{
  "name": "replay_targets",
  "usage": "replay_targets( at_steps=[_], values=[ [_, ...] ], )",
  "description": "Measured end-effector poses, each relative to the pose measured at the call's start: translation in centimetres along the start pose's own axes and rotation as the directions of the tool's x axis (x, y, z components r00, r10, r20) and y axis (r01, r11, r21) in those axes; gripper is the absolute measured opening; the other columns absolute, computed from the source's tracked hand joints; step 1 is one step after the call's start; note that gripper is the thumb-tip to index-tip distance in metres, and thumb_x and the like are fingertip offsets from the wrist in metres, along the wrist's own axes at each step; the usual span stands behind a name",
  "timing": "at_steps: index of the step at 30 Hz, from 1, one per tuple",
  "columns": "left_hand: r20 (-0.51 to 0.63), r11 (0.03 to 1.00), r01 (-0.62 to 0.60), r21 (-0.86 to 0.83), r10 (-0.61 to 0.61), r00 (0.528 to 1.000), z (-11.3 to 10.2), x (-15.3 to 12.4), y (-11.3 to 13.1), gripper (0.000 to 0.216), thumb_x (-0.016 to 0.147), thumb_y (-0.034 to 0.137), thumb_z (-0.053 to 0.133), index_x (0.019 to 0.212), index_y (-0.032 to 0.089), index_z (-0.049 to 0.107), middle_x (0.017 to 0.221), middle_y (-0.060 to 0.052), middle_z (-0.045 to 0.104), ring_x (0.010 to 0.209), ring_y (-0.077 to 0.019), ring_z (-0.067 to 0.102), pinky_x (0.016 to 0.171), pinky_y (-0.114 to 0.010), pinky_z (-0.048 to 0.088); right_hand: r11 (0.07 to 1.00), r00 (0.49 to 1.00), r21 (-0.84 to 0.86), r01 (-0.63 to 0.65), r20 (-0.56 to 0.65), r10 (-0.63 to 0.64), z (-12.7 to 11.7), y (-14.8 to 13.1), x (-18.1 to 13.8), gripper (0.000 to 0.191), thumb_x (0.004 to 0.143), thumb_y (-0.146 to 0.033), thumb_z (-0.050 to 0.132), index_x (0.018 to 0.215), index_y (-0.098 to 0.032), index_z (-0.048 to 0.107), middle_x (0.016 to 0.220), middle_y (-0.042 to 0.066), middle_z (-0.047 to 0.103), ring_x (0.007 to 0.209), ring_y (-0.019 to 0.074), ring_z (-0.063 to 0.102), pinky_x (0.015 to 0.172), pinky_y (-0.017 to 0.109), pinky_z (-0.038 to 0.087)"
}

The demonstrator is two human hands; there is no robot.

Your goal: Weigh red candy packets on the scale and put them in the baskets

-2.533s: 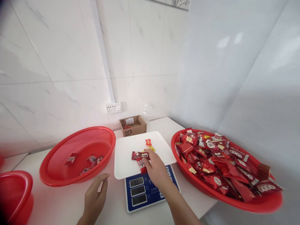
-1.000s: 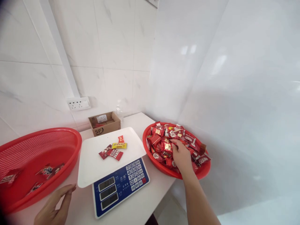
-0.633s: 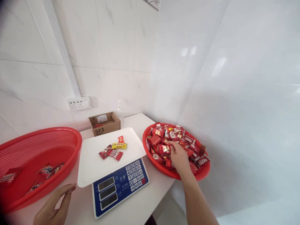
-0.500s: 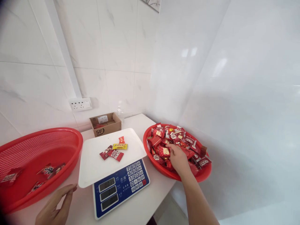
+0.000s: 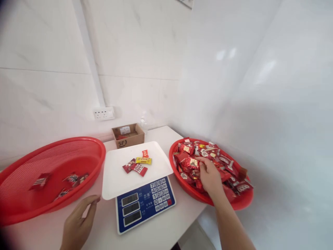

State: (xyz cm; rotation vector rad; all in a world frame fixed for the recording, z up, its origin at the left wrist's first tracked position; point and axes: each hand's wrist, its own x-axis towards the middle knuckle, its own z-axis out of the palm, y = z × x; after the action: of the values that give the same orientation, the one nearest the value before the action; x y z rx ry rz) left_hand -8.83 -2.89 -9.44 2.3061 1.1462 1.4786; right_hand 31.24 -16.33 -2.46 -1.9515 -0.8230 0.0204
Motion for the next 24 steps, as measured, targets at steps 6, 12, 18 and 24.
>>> replay_targets(
  at_steps=[6,12,18,24],
  values=[
    [0.016,0.997,-0.002,-0.077,0.004,1.000,-0.3,0.2,0.9,0.018,0.087,0.023,0.047,0.085,0.020,0.064,0.079,-0.005,0.071,0.073,-0.0156,0.069,0.067,-0.022,0.055,0.975,0.965,0.220,-0.002,0.255,-0.056,5.3,-6.0,-0.5,0.037,0.079,-0.042,0.047,0.107,-0.021,0.061,0.107,0.009,0.066,0.068,0.0185,0.065,0.066,0.036,0.055],
    [0.041,0.995,0.025,-0.098,-0.021,0.999,-0.3,-0.1,1.0,0.020,0.089,0.022,0.044,0.085,0.019,0.063,0.079,-0.006,0.069,0.074,-0.0162,0.068,0.067,-0.024,0.055,0.983,0.875,0.167,0.082,0.460,-0.151,9.9,-8.3,-1.6,0.043,0.081,-0.040,0.039,0.110,-0.017,0.062,0.096,0.008,0.066,0.066,0.0174,0.063,0.067,0.037,0.054],
    [0.033,0.993,0.002,-0.121,0.002,0.999,-0.3,-0.1,1.4,0.018,0.089,0.019,0.045,0.086,0.020,0.062,0.079,-0.004,0.069,0.073,-0.0147,0.067,0.066,-0.021,0.053,0.888,0.845,-0.169,0.427,0.425,-0.326,10.0,-7.4,-1.6,0.039,0.082,-0.033,0.047,0.113,-0.019,0.065,0.127,0.014,0.055,0.121,0.0281,0.048,0.104,0.047,0.035],
    [0.033,0.995,-0.027,-0.095,0.031,0.999,-0.4,-0.2,1.2,0.017,0.089,0.019,0.045,0.088,0.020,0.062,0.081,-0.004,0.069,0.075,-0.0141,0.068,0.068,-0.020,0.053,0.865,0.689,-0.198,0.460,0.694,-0.208,13.2,-10.1,-2.0,0.061,0.087,-0.053,0.040,0.143,-0.027,0.035,0.157,0.010,0.014,0.143,0.0335,0.002,0.108,0.060,0.013]
  ],
)
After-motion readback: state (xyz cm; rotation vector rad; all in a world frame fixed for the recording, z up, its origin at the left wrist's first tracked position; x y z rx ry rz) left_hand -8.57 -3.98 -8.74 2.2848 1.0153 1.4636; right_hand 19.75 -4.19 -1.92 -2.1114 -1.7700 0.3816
